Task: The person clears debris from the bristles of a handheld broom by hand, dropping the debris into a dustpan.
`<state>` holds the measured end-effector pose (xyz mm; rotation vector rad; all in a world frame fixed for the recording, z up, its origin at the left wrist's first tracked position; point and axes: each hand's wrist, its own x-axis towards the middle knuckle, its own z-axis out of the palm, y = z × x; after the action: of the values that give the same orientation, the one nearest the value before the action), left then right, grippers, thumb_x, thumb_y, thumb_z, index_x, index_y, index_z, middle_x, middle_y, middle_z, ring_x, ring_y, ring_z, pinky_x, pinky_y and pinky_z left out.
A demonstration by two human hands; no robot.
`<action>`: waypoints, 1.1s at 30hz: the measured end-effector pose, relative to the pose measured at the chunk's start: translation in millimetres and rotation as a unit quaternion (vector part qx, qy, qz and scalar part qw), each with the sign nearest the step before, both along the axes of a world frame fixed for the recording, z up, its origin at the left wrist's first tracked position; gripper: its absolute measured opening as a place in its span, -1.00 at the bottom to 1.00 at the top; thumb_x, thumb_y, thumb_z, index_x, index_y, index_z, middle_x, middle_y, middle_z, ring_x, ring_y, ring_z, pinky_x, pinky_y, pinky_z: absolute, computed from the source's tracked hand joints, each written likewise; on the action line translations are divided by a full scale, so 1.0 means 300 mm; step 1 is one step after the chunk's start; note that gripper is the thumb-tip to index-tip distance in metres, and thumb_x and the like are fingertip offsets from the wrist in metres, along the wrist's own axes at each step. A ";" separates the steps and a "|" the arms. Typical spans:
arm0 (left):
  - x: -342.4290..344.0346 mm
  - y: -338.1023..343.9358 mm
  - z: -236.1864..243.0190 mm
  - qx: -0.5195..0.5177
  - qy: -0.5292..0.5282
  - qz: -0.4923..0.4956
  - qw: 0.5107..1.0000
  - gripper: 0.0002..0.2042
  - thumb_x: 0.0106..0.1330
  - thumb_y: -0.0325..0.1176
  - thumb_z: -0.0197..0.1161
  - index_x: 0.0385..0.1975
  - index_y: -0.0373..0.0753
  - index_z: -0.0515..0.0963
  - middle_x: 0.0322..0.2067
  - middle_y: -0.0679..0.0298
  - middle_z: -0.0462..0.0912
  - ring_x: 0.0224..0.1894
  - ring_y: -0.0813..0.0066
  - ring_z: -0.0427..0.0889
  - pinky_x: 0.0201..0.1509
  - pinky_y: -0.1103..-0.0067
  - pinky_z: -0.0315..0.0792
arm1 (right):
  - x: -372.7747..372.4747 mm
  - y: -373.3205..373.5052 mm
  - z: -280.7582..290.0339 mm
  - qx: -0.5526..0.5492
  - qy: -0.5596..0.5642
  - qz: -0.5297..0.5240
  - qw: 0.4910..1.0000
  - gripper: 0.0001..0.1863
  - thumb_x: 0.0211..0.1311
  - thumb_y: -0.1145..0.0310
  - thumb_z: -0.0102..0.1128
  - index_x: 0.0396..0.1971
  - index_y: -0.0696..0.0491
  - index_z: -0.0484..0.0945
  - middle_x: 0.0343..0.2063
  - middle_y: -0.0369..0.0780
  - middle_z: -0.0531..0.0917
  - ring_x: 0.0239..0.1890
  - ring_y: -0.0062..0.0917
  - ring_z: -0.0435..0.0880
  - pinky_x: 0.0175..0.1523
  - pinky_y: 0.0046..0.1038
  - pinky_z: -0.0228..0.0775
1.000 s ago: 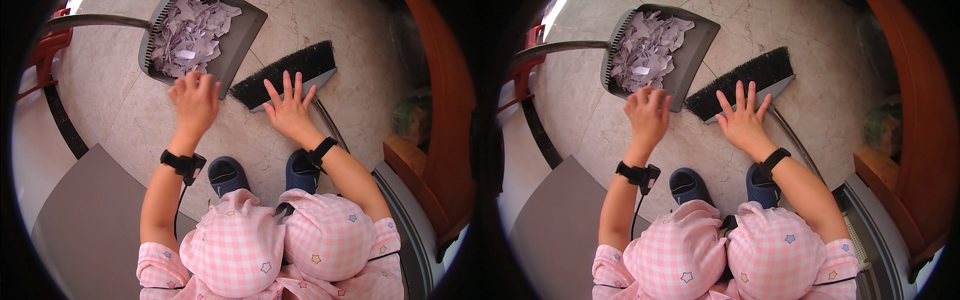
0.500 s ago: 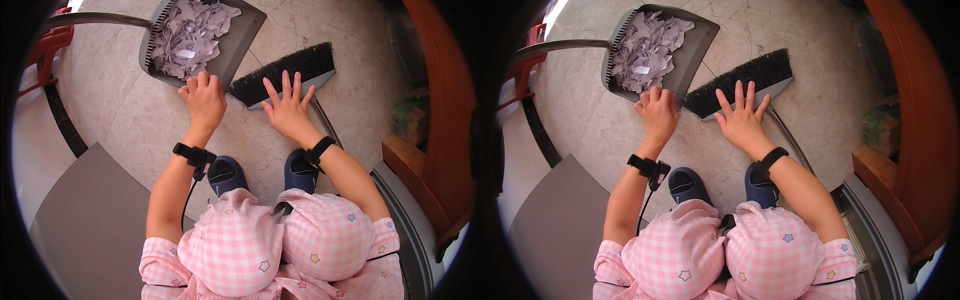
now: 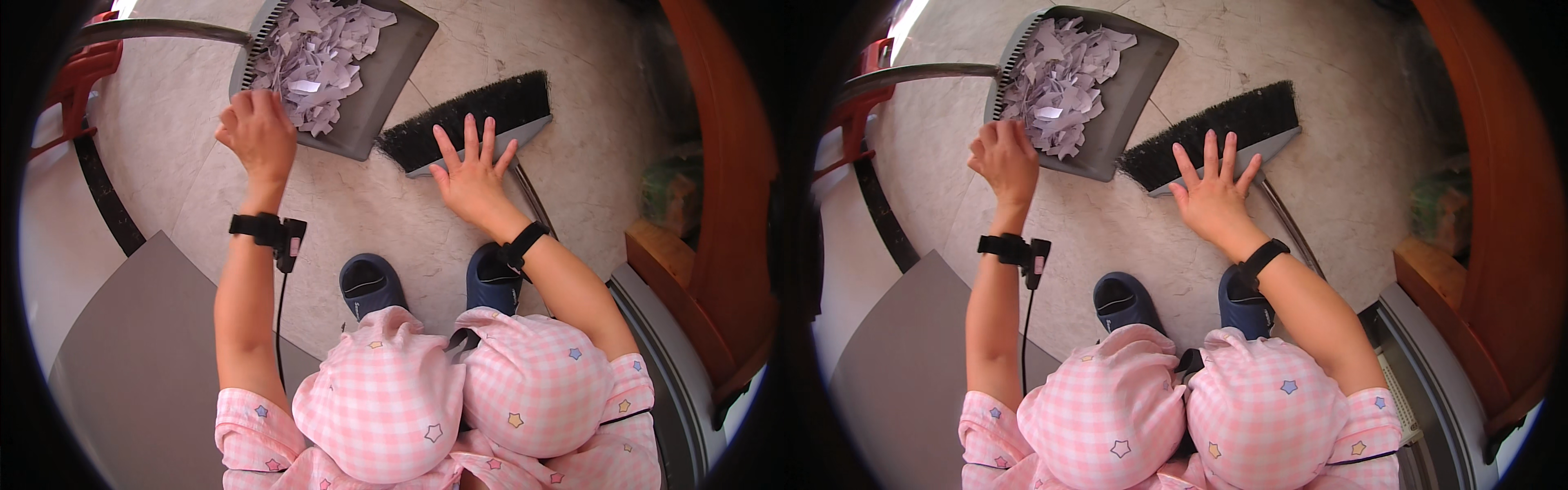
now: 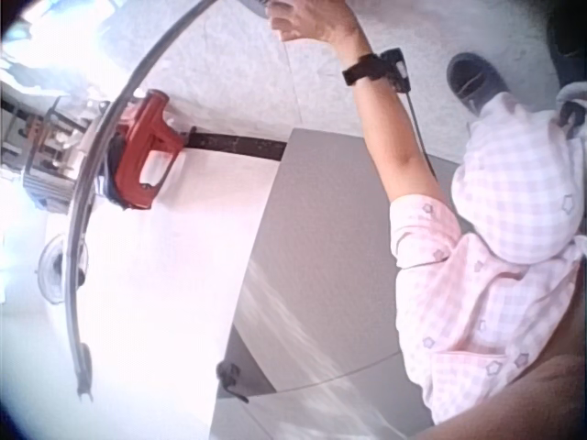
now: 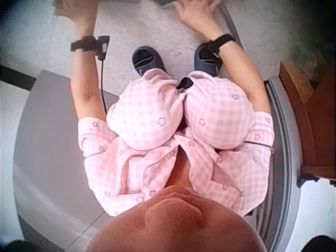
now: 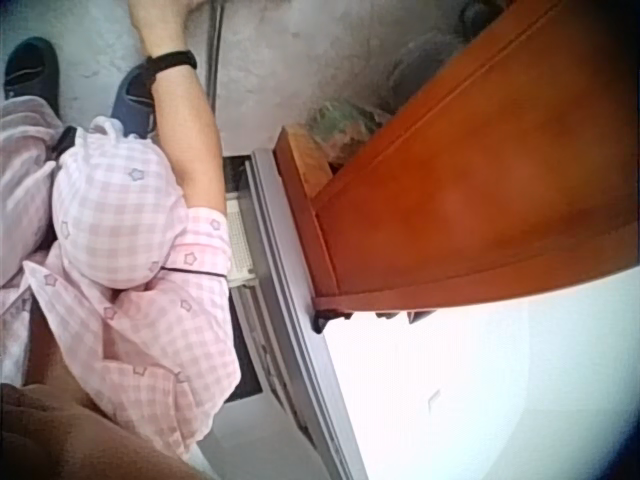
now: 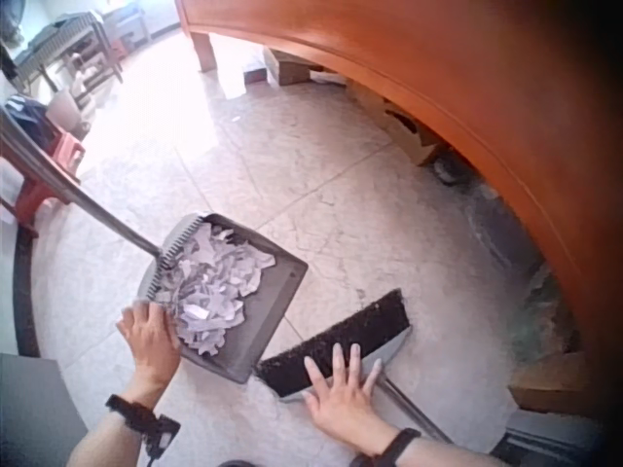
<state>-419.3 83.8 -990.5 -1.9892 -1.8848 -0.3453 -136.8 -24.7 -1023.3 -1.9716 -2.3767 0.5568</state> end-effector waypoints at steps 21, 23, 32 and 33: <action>0.210 -0.157 -0.071 -0.258 -0.029 -0.164 0.952 -0.92 0.14 -0.40 0.16 -0.38 -0.12 0.45 -0.48 0.39 0.48 -0.31 0.35 0.44 -0.20 0.36 0.12 | -0.030 0.025 -0.036 0.002 0.002 0.003 1.000 -0.37 0.28 -0.03 -0.03 0.34 -0.28 0.12 0.35 0.05 -0.04 0.39 0.13 -0.30 0.18 0.46 -0.55; 0.210 -0.152 -0.085 -0.232 -0.055 -0.176 0.955 -0.94 0.13 -0.42 0.15 -0.43 -0.12 0.42 -0.51 0.39 0.46 -0.34 0.34 0.43 -0.21 0.37 0.12 | -0.021 0.020 -0.042 0.006 0.003 0.004 1.000 -0.37 0.28 -0.03 -0.03 0.34 -0.28 0.12 0.35 0.05 -0.03 0.39 0.13 -0.30 0.18 0.46 -0.56; 0.122 -0.098 -0.134 -0.156 -0.042 -0.208 0.965 -0.95 0.17 -0.41 0.08 -0.49 -0.12 0.37 -0.46 0.33 0.45 -0.29 0.35 0.42 -0.17 0.43 0.20 | 0.014 -0.002 -0.070 0.001 0.011 0.005 1.000 -0.37 0.29 -0.01 -0.03 0.34 -0.28 0.12 0.36 0.04 -0.04 0.40 0.10 -0.29 0.20 0.44 -0.53; 0.107 -0.083 -0.130 -0.127 -0.038 -0.192 0.972 -0.95 0.19 -0.40 0.08 -0.48 -0.12 0.37 -0.45 0.32 0.45 -0.28 0.34 0.41 -0.16 0.43 0.21 | 0.016 -0.001 -0.070 0.004 0.012 0.006 1.000 -0.37 0.28 -0.01 -0.02 0.34 -0.28 0.12 0.36 0.04 -0.05 0.40 0.10 -0.29 0.20 0.44 -0.53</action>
<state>-387.3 58.8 -1029.6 -2.5535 -1.6449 -0.2981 -132.0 -24.9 -1044.2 -1.9363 -2.3754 0.5684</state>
